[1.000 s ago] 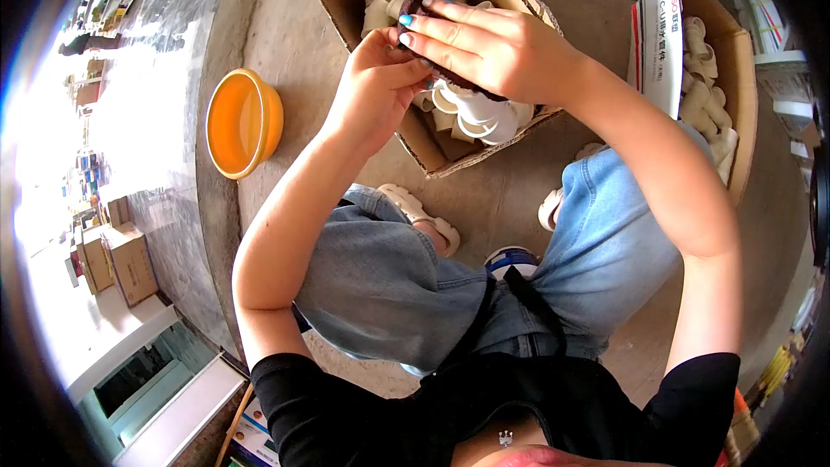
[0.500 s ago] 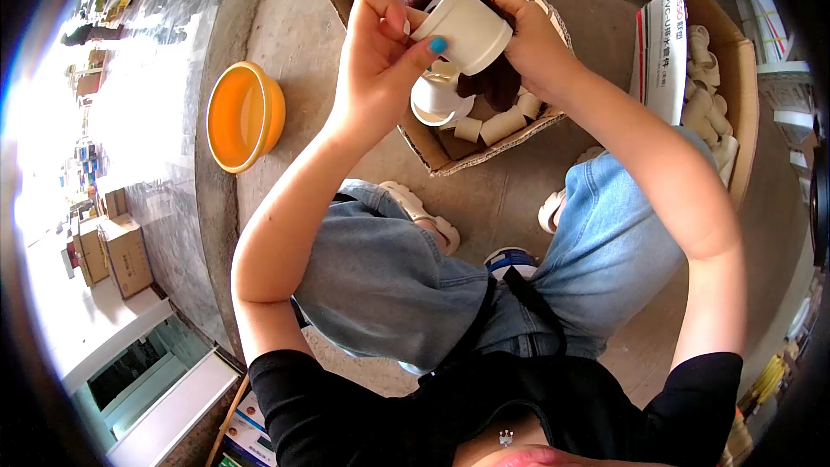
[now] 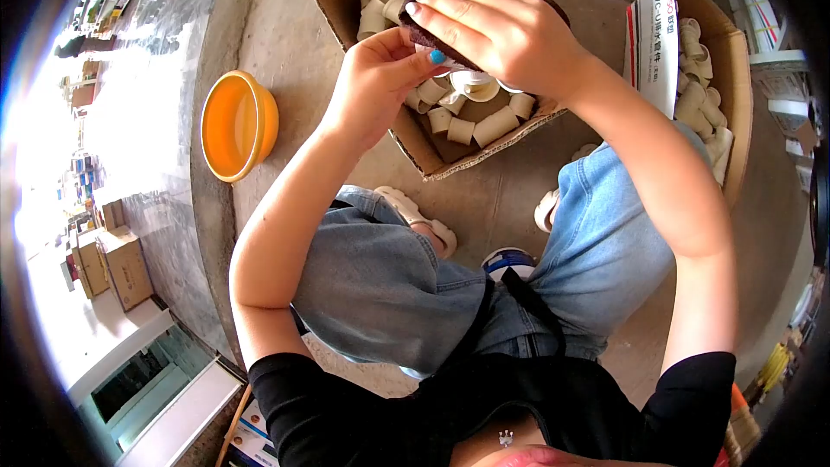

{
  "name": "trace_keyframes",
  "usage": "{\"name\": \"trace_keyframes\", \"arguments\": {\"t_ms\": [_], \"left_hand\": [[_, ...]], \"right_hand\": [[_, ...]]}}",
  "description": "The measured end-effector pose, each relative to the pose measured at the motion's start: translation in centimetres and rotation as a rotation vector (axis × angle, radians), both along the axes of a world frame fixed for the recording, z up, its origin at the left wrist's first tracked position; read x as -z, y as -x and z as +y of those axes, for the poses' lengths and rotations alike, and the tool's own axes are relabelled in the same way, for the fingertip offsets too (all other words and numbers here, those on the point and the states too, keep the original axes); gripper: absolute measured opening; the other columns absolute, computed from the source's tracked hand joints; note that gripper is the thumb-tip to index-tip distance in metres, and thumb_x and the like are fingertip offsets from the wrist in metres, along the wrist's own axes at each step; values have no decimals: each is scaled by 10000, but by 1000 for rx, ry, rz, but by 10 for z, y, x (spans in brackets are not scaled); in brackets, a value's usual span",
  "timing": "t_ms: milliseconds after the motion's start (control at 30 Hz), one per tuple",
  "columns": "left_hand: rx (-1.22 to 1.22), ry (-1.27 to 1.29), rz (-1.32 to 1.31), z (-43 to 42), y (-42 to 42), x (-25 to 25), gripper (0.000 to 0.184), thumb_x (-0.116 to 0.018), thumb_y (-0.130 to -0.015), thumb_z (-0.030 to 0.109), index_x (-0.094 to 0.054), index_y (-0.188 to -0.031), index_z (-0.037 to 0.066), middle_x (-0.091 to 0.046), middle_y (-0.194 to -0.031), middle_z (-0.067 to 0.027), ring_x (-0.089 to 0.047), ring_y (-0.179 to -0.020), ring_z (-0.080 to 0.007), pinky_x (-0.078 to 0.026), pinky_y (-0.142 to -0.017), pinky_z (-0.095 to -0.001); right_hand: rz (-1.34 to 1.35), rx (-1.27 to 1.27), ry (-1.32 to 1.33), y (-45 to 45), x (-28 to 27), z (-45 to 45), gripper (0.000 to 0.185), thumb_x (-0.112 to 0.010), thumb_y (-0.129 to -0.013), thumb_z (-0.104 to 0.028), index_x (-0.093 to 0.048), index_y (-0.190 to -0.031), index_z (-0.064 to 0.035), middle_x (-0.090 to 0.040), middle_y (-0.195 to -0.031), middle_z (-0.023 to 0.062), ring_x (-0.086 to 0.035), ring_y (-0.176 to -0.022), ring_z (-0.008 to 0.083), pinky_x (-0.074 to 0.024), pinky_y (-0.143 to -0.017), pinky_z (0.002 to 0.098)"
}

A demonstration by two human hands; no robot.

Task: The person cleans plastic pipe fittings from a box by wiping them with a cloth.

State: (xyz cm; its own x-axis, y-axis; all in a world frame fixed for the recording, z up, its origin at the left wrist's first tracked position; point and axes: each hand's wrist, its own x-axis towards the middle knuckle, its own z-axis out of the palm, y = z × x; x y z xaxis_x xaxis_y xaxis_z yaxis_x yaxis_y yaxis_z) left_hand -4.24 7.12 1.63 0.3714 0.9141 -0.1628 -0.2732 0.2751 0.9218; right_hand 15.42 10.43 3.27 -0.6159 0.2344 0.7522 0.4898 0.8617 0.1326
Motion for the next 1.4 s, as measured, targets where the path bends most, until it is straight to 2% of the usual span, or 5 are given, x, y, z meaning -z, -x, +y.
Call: {"name": "trace_keyframes", "arguments": {"t_ms": [400,533,833,1167,1400], "left_hand": [[-70,-161,64,-11,-1,-19,127,-661,-793,2,-635,-915,-22,-661,-867,-73,-593,-774,-92,-475,-709,-221],[-26,-319,255,-18,0,-22,139,-640,-801,-24,-631,-939,-32,-662,-909,-76,-597,-818,-93,-491,-768,-240],[-79,-218,284,-15,3,-21,126,-623,-824,0,-608,-937,-54,-653,-875,-80,-596,-820,-103,-490,-738,-234],[-76,152,-54,-10,-5,-14,102,-596,-846,55,-613,-916,-18,-630,-861,-55,-570,-754,-115,-465,-689,-253],[-89,7,-44,-11,-4,-10,88,-592,-861,57,-603,-910,-15,-612,-839,-28,-547,-742,-88,-451,-695,-236]], "right_hand": [[389,31,1049,0,8,3,280,-602,-797,-27,-624,-1075,-9,-669,-978,91,-629,-836,114,-510,-759,260],[801,-190,1893,3,8,-2,229,-541,-803,31,-638,-1009,45,-658,-899,71,-620,-764,113,-503,-694,263],[386,90,1079,3,4,-6,326,-593,-727,-88,-625,-1025,41,-661,-906,196,-653,-837,188,-493,-728,287],[-66,-104,54,-2,3,-1,312,-578,-767,-143,-624,-1062,-53,-647,-1022,105,-650,-866,203,-541,-692,291],[299,-83,539,5,8,0,376,-663,-700,-105,-643,-1076,-103,-651,-1002,131,-654,-860,238,-521,-761,295]]}}
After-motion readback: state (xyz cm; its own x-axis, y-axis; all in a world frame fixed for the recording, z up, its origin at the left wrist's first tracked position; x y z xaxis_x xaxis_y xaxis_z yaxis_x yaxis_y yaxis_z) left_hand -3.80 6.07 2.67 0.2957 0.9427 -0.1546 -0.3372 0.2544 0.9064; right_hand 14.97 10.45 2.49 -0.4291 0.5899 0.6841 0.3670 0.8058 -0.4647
